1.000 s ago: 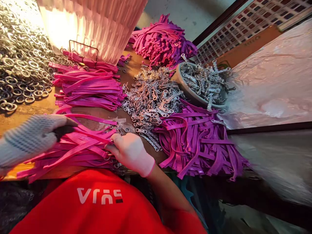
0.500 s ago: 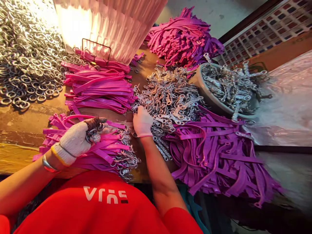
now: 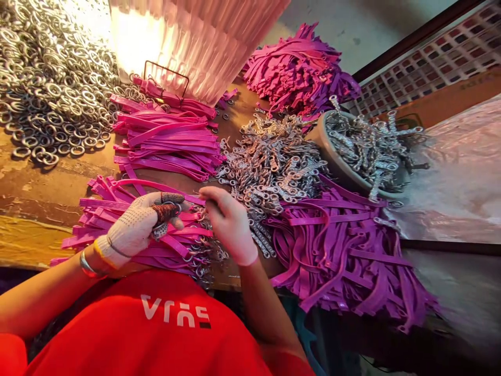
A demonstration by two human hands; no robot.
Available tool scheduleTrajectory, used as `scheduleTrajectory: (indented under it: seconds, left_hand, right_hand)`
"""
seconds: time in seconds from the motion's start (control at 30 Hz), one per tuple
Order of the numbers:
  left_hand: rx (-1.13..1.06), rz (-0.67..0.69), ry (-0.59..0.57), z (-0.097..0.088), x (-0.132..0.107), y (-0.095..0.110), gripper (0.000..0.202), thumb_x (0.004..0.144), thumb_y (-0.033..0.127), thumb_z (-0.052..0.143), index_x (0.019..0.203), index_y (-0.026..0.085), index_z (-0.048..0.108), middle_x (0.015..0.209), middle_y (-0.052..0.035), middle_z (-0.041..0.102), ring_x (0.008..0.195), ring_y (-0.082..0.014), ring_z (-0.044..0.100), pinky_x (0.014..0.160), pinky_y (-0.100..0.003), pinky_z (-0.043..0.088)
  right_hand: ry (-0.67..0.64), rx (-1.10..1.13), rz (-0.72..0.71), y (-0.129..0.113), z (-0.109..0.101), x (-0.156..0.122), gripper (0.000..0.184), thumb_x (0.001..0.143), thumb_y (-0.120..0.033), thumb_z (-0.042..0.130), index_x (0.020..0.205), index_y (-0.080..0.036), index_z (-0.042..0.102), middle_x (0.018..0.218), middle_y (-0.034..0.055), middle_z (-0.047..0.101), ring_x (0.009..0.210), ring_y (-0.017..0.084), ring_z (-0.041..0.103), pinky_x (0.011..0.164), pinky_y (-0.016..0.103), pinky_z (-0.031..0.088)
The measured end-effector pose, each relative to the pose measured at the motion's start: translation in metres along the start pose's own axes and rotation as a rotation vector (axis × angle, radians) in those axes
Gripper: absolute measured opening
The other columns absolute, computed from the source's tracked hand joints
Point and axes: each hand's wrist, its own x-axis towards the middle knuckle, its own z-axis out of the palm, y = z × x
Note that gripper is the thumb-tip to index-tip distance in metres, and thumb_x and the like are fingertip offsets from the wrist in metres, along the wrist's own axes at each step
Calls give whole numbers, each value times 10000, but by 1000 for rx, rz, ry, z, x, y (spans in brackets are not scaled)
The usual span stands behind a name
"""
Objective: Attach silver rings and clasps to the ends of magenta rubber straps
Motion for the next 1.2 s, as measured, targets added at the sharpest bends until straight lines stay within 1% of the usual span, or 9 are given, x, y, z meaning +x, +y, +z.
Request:
scheduleTrajectory:
  seconds: [0.1,0.2,0.4,0.53,0.63,0.73,0.83,1.0,1.2]
  left_hand:
    - [-24,26,-75,2,-3,-6,228,767,268,698,955,141,727,703,-33,668,484,-77,398,442,-213,288]
    - [-75,-9,-94,2,-6,-12,195,715,230,726,899,164,728,751,-26,664,555,-92,472,480,-206,349]
    - [-80,-5,-51,-3,-18,-9,273,804,311,727,1030,159,705,731,-23,661,474,-63,402,419,-192,248]
    - [145,48,-41,-6,-27,-1,266,861,411,720,913,154,670,637,3,618,496,-78,464,438,-185,301]
    - [325,123,-80,-7,-29,0,333,889,475,681,835,147,661,591,11,594,505,-79,463,463,-183,333]
    - [389,92,-133,-9,-26,-4,376,904,494,637,760,147,630,555,10,567,471,-76,428,447,-188,315]
    - [255,22,-149,-9,-24,-9,368,880,474,627,698,157,581,552,9,529,450,-77,398,419,-191,289]
    - [-80,-163,-149,-5,-24,-14,241,809,342,673,704,153,566,577,31,447,457,-65,337,401,-172,256]
    - [-323,-388,-203,-9,-14,-23,242,810,314,672,675,155,551,528,35,402,417,-63,307,350,-168,207]
  right_hand:
    - [-245,-214,-230,-39,-2,-4,283,999,-185,460,1131,-277,694,1040,44,732,957,192,656,847,310,471]
    - [-402,-364,-274,-55,0,-6,185,982,-244,559,1046,-286,727,910,36,735,828,197,644,766,317,454]
    - [32,163,128,-52,-4,-23,188,893,-289,636,1049,-257,736,1015,14,749,913,181,671,842,306,511]
    - [-95,500,419,-56,-9,-22,257,784,-341,728,1001,-203,742,918,-3,728,733,143,624,656,261,484]
    - [-174,548,464,-60,-6,-19,227,794,-315,710,983,-197,746,935,0,732,743,137,621,649,252,477]
    - [-187,465,321,-59,1,-22,170,858,-284,647,982,-209,736,990,9,748,887,165,665,804,278,515]
    - [-104,181,91,-55,9,-30,228,955,-255,547,1125,-214,693,1096,54,737,1011,198,663,902,318,504]
    - [-187,-551,-234,-56,8,-34,278,988,-184,510,1223,-228,651,973,82,703,845,230,620,730,352,453]
    - [-289,-665,-412,-59,-1,-30,260,1006,-273,550,1242,-194,626,989,91,680,885,233,593,721,360,429]
